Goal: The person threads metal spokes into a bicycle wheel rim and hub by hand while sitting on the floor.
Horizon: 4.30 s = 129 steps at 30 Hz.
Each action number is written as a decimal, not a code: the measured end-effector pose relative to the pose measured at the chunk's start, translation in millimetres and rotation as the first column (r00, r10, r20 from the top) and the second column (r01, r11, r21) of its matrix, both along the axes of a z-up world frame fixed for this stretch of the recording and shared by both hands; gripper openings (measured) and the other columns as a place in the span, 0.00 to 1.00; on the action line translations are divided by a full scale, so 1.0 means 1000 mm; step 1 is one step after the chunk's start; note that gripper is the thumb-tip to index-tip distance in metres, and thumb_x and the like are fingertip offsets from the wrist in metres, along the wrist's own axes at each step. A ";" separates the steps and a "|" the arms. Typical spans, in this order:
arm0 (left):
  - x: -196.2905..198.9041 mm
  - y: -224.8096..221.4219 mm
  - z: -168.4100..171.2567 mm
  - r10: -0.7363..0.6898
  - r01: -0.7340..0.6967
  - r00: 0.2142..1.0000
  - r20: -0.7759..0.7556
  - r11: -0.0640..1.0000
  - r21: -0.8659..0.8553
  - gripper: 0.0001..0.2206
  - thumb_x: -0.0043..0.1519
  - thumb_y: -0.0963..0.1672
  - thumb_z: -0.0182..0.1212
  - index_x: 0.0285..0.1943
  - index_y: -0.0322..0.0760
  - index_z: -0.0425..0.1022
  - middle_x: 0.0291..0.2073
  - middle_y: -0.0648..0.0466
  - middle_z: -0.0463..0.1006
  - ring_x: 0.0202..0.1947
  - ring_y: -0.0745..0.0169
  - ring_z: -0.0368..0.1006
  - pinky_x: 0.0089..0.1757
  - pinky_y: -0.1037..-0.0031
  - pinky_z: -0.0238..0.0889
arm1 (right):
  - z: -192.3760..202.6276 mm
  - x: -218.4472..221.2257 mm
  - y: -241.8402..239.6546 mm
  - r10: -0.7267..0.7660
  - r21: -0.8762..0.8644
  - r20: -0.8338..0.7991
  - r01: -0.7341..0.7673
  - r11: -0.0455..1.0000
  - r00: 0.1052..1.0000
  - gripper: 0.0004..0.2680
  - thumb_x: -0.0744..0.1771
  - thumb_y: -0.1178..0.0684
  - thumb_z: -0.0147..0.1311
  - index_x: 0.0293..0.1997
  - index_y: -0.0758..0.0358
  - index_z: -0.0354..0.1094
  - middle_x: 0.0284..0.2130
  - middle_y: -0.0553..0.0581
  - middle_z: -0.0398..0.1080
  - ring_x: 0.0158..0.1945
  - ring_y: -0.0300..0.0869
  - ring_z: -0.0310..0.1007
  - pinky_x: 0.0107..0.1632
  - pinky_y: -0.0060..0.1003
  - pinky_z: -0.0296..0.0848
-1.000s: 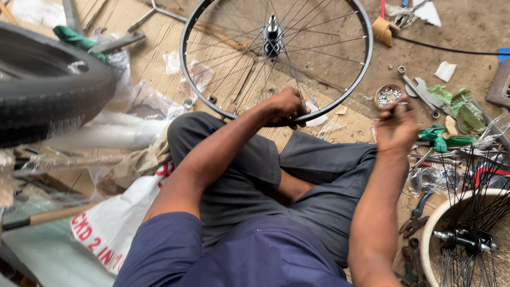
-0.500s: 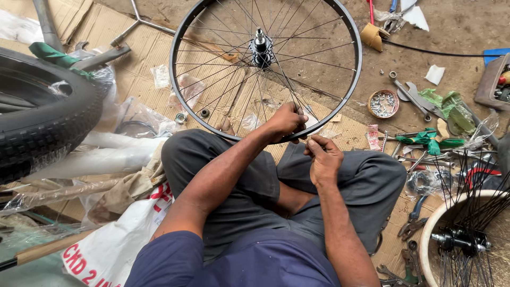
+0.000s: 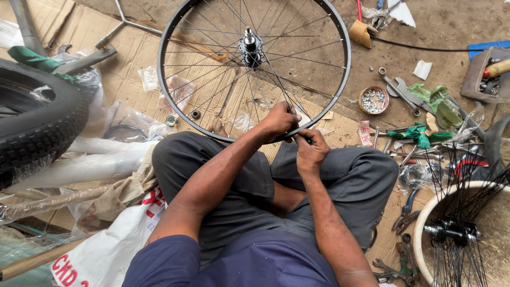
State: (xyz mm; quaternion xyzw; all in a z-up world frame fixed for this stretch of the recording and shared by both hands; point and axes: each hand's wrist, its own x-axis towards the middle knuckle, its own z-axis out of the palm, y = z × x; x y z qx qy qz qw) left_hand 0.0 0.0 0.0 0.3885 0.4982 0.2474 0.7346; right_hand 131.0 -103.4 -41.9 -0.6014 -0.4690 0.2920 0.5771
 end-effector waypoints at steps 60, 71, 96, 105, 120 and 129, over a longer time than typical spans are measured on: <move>-0.020 0.010 0.026 -0.403 0.640 0.758 -0.512 0.611 0.466 0.14 0.63 0.48 0.54 0.46 0.33 0.75 0.35 0.40 0.81 0.38 0.37 0.78 0.41 0.52 0.68 | -0.002 0.033 0.017 0.241 -0.109 -0.543 -0.352 0.930 0.805 0.04 0.64 0.67 0.63 0.37 0.68 0.74 0.33 0.56 0.77 0.37 0.38 0.79 0.45 0.35 0.83; -0.012 0.010 -0.012 -0.317 0.655 0.717 -0.620 0.610 0.446 0.17 0.65 0.52 0.53 0.42 0.36 0.79 0.35 0.39 0.82 0.40 0.36 0.77 0.45 0.48 0.66 | -0.004 0.043 0.022 0.242 -0.231 -0.394 -0.350 0.908 0.887 0.04 0.65 0.66 0.63 0.39 0.68 0.74 0.32 0.52 0.76 0.35 0.33 0.75 0.38 0.28 0.75; -0.014 0.024 -0.028 -0.487 0.624 0.779 -0.395 0.670 0.403 0.14 0.62 0.50 0.56 0.43 0.35 0.78 0.34 0.41 0.84 0.37 0.39 0.80 0.40 0.53 0.71 | -0.007 0.049 0.013 0.253 -0.272 -0.303 -0.338 0.901 0.919 0.01 0.67 0.63 0.60 0.38 0.67 0.72 0.28 0.49 0.72 0.28 0.30 0.66 0.30 0.28 0.66; -0.004 0.020 -0.026 -0.412 0.704 0.667 -0.621 0.621 0.345 0.20 0.67 0.53 0.52 0.39 0.33 0.79 0.31 0.40 0.82 0.36 0.39 0.79 0.42 0.54 0.69 | -0.010 0.047 0.015 0.247 -0.260 -0.340 -0.343 0.902 0.907 0.02 0.66 0.65 0.60 0.38 0.67 0.72 0.26 0.49 0.71 0.26 0.30 0.64 0.27 0.28 0.63; -0.007 -0.008 -0.017 -0.212 0.645 0.671 -0.710 0.640 0.418 0.17 0.66 0.51 0.52 0.42 0.35 0.80 0.35 0.41 0.81 0.39 0.38 0.77 0.42 0.52 0.67 | 0.004 0.040 0.009 0.254 -0.246 -0.357 -0.353 0.903 0.899 0.02 0.66 0.66 0.61 0.39 0.69 0.74 0.26 0.49 0.71 0.26 0.29 0.63 0.27 0.26 0.61; -0.015 -0.002 -0.024 -0.293 0.636 0.737 -0.610 0.605 0.478 0.16 0.63 0.50 0.53 0.43 0.35 0.80 0.34 0.42 0.82 0.37 0.40 0.78 0.42 0.53 0.69 | 0.011 0.037 0.004 0.276 -0.250 -0.371 -0.381 0.890 0.887 0.02 0.66 0.65 0.61 0.38 0.68 0.74 0.26 0.49 0.72 0.26 0.29 0.64 0.27 0.26 0.63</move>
